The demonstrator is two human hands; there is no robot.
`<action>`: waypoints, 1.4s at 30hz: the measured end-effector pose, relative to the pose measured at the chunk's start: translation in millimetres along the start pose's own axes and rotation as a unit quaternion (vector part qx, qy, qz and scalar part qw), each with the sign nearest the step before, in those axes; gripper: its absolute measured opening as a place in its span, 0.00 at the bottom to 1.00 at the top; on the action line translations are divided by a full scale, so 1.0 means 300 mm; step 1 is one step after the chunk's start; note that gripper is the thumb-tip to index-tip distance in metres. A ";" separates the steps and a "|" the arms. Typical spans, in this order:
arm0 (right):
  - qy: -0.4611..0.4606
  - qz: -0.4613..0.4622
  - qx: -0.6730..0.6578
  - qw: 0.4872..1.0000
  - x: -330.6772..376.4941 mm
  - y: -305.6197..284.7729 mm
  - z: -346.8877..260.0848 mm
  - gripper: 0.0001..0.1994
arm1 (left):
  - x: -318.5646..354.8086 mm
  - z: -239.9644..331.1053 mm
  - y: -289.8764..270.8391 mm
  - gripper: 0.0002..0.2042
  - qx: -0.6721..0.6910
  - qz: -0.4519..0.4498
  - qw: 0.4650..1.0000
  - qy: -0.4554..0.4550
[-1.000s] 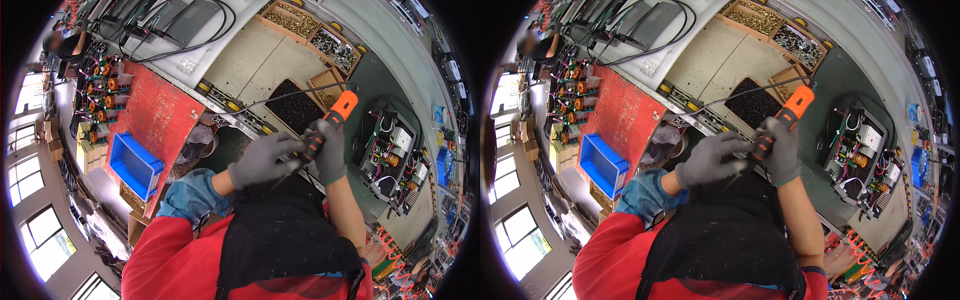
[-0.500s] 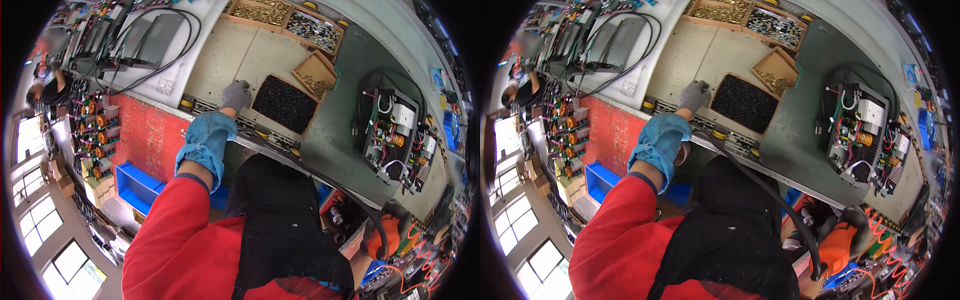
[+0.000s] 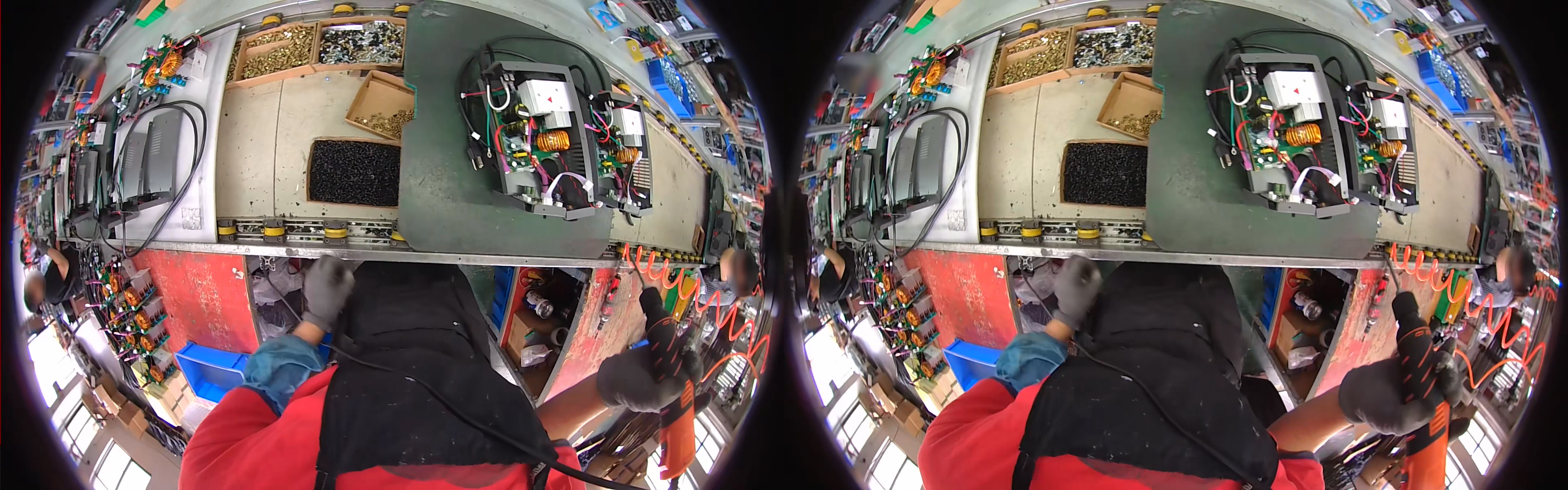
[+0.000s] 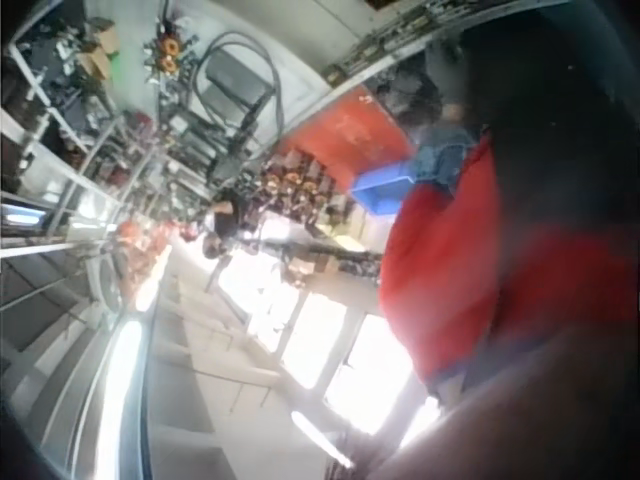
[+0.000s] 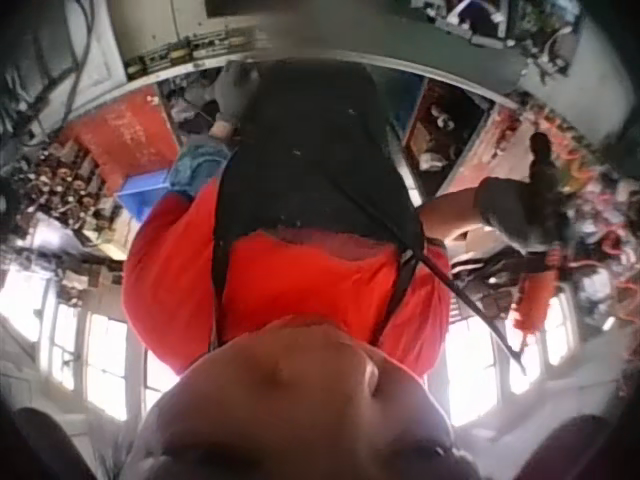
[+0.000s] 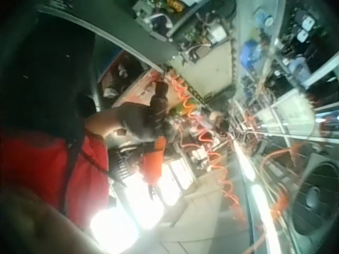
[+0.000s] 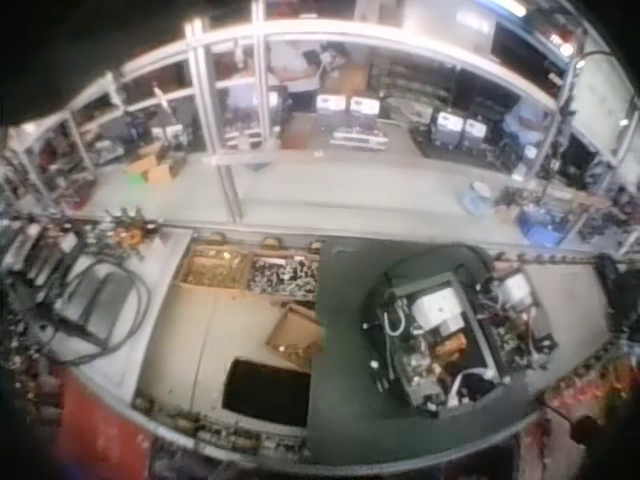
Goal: The recorder is assembling the front panel and internal wiring components of an industrial welding machine.
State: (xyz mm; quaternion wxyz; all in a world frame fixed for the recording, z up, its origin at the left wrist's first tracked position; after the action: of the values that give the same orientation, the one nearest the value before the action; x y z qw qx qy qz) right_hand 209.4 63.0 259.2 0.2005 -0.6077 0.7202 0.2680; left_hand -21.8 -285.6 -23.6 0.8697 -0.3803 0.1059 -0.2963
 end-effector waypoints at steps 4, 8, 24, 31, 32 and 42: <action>0.005 -0.020 -0.124 0.992 -0.124 0.006 0.043 0.19 | -0.007 0.130 0.074 0.07 0.136 0.032 0.979 -0.148; 0.131 0.014 -0.316 0.940 -0.237 0.050 0.089 0.21 | -0.194 0.330 0.077 0.11 0.279 -0.031 0.954 -0.108; 0.301 -0.281 -0.406 0.815 -0.256 0.453 0.289 0.34 | -0.529 0.983 0.250 0.20 0.677 -0.109 0.690 -0.231; 0.311 -0.359 -0.372 0.798 -0.209 0.613 0.333 0.29 | -0.625 0.908 0.219 0.17 0.688 -0.086 0.691 -0.202; 0.346 -0.409 -0.390 0.749 -0.195 0.636 0.333 0.26 | -0.640 0.897 0.218 0.17 0.690 -0.086 0.689 -0.205; 0.385 -0.568 -0.379 0.621 -0.128 0.748 0.374 0.20 | -0.740 0.783 0.193 0.19 0.621 -0.175 0.728 -0.229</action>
State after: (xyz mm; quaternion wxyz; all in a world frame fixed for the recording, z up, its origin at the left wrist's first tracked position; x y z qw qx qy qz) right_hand -8.3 189.7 227.6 -0.2307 -0.9656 0.0780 0.0910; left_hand -78.5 18.3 87.0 0.8422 0.1771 -0.3728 -0.3469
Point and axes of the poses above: each hand's wrist, its own x-axis away from the middle knuckle, its own y-axis out of the palm, z = x × y, the point moved 3 cm from there along -x, towards the middle knuckle, and after that the axes turned 6 degrees about y, right-handed, at the moved point
